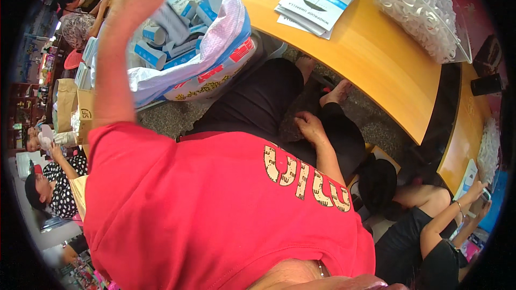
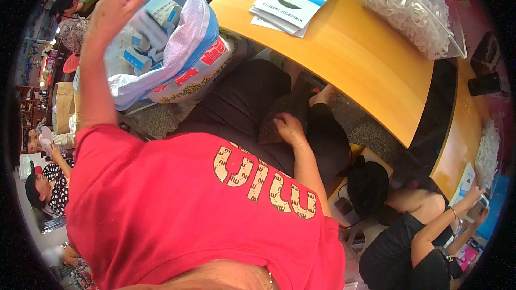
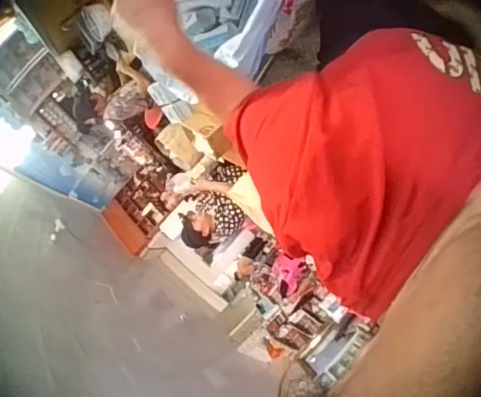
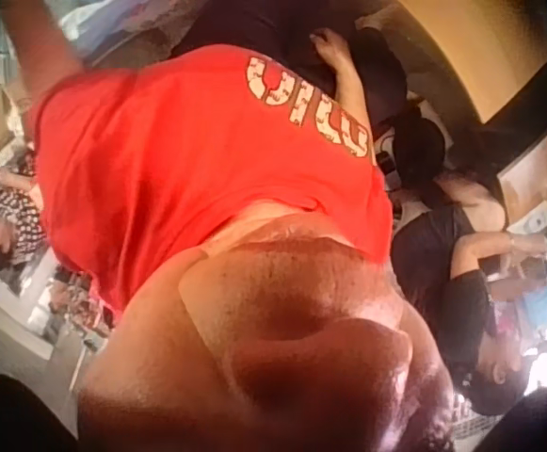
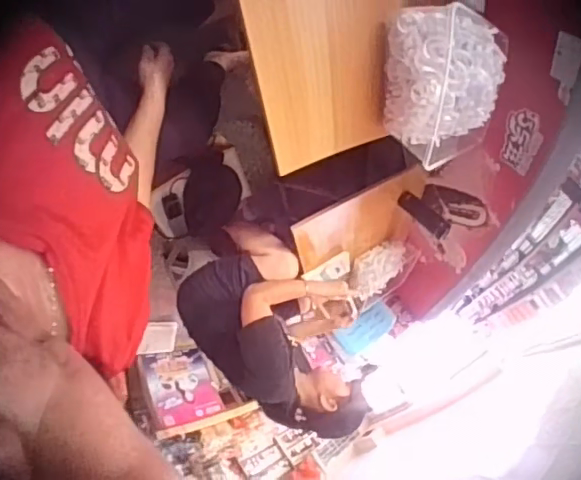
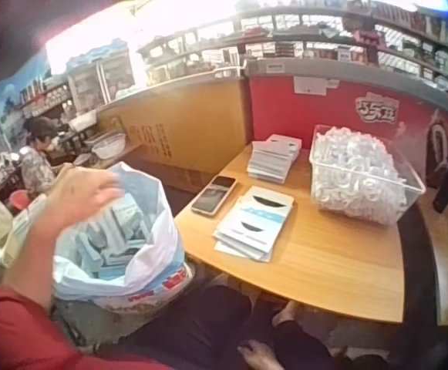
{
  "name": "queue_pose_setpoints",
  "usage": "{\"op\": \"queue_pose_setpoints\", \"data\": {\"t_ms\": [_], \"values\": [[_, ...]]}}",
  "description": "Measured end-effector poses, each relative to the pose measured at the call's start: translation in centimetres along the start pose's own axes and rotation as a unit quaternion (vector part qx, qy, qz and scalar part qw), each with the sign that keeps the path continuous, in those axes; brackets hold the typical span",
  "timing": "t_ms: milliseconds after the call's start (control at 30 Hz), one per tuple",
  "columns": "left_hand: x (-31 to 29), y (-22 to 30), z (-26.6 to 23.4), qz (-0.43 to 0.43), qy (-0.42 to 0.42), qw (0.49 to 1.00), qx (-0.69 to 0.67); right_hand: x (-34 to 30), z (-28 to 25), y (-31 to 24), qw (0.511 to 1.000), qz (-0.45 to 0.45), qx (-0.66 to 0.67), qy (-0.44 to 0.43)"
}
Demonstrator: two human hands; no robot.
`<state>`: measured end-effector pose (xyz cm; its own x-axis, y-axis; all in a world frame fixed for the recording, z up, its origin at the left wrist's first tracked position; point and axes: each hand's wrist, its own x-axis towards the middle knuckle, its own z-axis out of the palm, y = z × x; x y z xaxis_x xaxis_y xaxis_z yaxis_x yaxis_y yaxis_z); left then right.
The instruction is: The person folds a paper sheet by hand, wraps a label around it, and places the assembled item into a bag, repeating the process.
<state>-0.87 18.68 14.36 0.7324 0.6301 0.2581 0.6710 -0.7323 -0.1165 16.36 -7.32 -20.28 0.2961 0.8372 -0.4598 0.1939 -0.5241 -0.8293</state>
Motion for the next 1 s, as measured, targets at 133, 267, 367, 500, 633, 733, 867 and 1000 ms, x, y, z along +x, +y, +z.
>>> {"op": "queue_pose_setpoints", "data": {"t_ms": [133,267,367,500,633,733,867,1000], "values": [[-0.4,12.2,6.5,0.188,0.000,0.907,-0.378,0.3,-0.2,1.5,0.999,0.030,-0.028,0.029],[3.3,17.5,16.9,0.227,0.093,0.930,-0.274,0.2,0.4,2.8,0.998,0.029,-0.009,0.049],[6.4,17.4,19.5,0.163,0.175,0.964,-0.120,-0.1,0.4,2.7,0.997,0.063,0.021,0.038],[7.5,17.6,17.0,0.136,-0.019,0.967,-0.214,-0.6,-0.2,1.2,0.991,0.084,0.096,0.026],[7.9,16.8,17.4,0.171,-0.024,0.971,-0.165,0.2,0.1,3.0,0.997,0.042,0.037,0.046],[7.9,15.7,17.2,0.184,0.073,0.963,-0.185,0.3,0.1,3.4,0.997,0.039,0.025,0.054],[7.5,15.6,17.4,0.157,0.137,0.957,-0.204,-0.3,-0.4,1.4,0.993,0.094,0.064,0.024],[6.6,16.9,16.4,0.150,0.111,0.956,-0.227,0.2,-0.3,3.0,0.996,0.056,0.044,0.049]]}}
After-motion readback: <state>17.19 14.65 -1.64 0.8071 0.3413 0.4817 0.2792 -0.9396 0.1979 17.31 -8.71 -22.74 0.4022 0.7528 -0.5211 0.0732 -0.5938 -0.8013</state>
